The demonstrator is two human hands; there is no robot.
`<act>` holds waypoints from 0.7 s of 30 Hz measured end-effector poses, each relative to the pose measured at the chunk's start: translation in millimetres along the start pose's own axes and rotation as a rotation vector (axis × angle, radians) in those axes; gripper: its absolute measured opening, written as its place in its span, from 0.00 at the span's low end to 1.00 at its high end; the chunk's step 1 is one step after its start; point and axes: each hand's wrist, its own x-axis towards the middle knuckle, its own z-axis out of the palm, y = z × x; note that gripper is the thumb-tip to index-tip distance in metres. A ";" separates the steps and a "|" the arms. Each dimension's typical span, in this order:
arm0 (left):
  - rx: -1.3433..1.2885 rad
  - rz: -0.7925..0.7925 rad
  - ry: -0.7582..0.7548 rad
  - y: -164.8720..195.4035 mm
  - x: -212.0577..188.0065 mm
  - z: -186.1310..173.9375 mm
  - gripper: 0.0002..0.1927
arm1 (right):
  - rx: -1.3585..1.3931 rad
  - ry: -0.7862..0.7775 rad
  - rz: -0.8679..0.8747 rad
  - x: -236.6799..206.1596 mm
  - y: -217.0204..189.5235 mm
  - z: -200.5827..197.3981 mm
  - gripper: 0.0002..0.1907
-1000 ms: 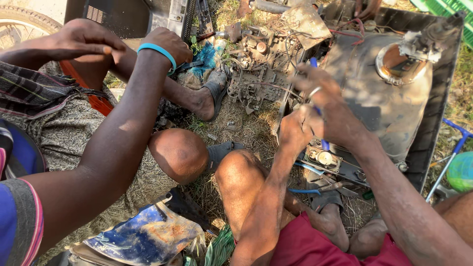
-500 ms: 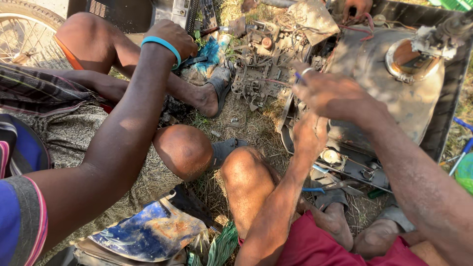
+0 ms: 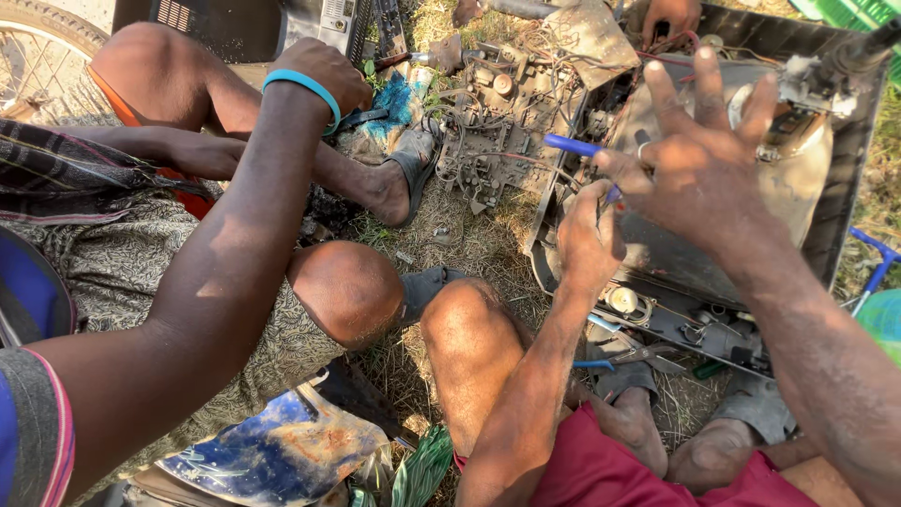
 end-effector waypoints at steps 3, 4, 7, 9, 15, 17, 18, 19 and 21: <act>-0.085 -0.062 -0.129 0.3 1.0 -6.5 0.14 | 0.210 0.329 0.082 -8.3 -25.7 -2.8 0.11; -0.120 -0.100 -0.180 0.9 1.4 -8.5 0.15 | 0.211 0.520 0.108 -22.8 -38.8 -2.8 0.10; -0.066 0.084 -0.013 5.7 2.6 -12.1 0.13 | 0.503 0.795 0.353 -68.1 -78.5 17.5 0.13; -0.043 -0.162 0.045 11.0 3.2 -12.7 0.10 | 0.582 0.691 0.419 -83.0 -85.4 43.0 0.15; 0.213 -0.086 0.082 27.2 5.4 -22.0 0.13 | 0.779 0.350 0.283 -73.2 -40.5 90.7 0.18; 0.111 0.039 -0.002 29.3 6.8 -30.7 0.18 | 0.709 0.308 0.364 -70.9 -32.5 90.1 0.22; 0.009 0.127 -0.063 29.6 7.6 -35.7 0.23 | 0.675 0.281 0.408 -71.9 -30.9 87.9 0.23; -0.091 0.213 -0.127 29.4 8.5 -40.8 0.27 | 0.740 0.255 0.431 -72.6 -30.2 85.8 0.28; -0.074 0.054 -0.352 27.8 10.0 -49.8 0.24 | 0.874 0.200 0.481 -76.5 -30.6 82.6 0.37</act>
